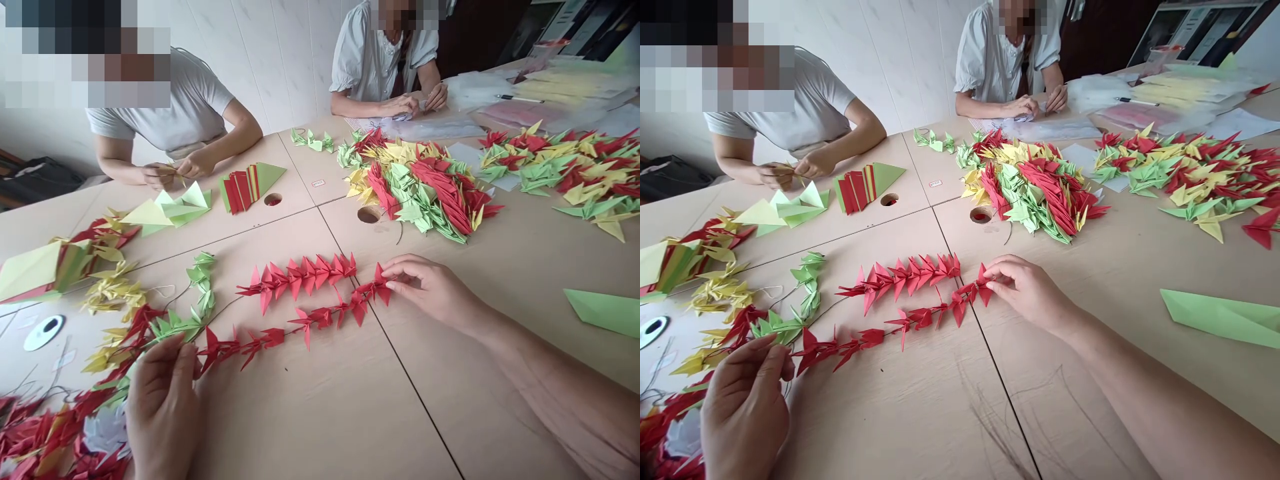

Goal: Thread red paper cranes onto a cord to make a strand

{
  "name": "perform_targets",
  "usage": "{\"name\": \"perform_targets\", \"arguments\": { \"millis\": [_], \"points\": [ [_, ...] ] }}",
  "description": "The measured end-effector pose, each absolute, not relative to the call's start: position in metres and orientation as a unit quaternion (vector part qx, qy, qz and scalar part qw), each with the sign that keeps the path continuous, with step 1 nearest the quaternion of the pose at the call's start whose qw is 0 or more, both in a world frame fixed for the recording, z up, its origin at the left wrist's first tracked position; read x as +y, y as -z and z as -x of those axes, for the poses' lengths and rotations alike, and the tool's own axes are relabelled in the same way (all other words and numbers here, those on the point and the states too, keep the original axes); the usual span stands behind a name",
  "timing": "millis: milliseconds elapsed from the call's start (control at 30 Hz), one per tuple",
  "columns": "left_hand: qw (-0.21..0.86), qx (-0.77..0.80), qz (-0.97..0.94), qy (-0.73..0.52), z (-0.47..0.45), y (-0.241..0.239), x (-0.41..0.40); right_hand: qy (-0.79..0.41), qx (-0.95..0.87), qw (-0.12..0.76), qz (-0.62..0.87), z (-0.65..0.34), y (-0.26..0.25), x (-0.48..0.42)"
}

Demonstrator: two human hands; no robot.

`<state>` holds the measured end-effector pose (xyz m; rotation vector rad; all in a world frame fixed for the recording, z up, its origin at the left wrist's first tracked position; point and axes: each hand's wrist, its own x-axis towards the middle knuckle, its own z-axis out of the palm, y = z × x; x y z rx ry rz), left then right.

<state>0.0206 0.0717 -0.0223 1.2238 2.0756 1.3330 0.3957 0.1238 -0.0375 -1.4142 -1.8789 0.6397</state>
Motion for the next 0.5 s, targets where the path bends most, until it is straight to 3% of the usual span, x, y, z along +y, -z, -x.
{"name": "perform_targets", "arguments": {
  "millis": [300,500],
  "points": [
    [0.176,0.745,-0.44,-0.469,-0.022,0.022,0.071,-0.179,-0.725,0.353,0.564,-0.395,0.035,0.124],
    [0.185,0.736,-0.452,-0.469,-0.022,0.024,0.07,-0.098,-0.828,0.305,0.46,-0.387,0.034,0.117]
  ]
}}
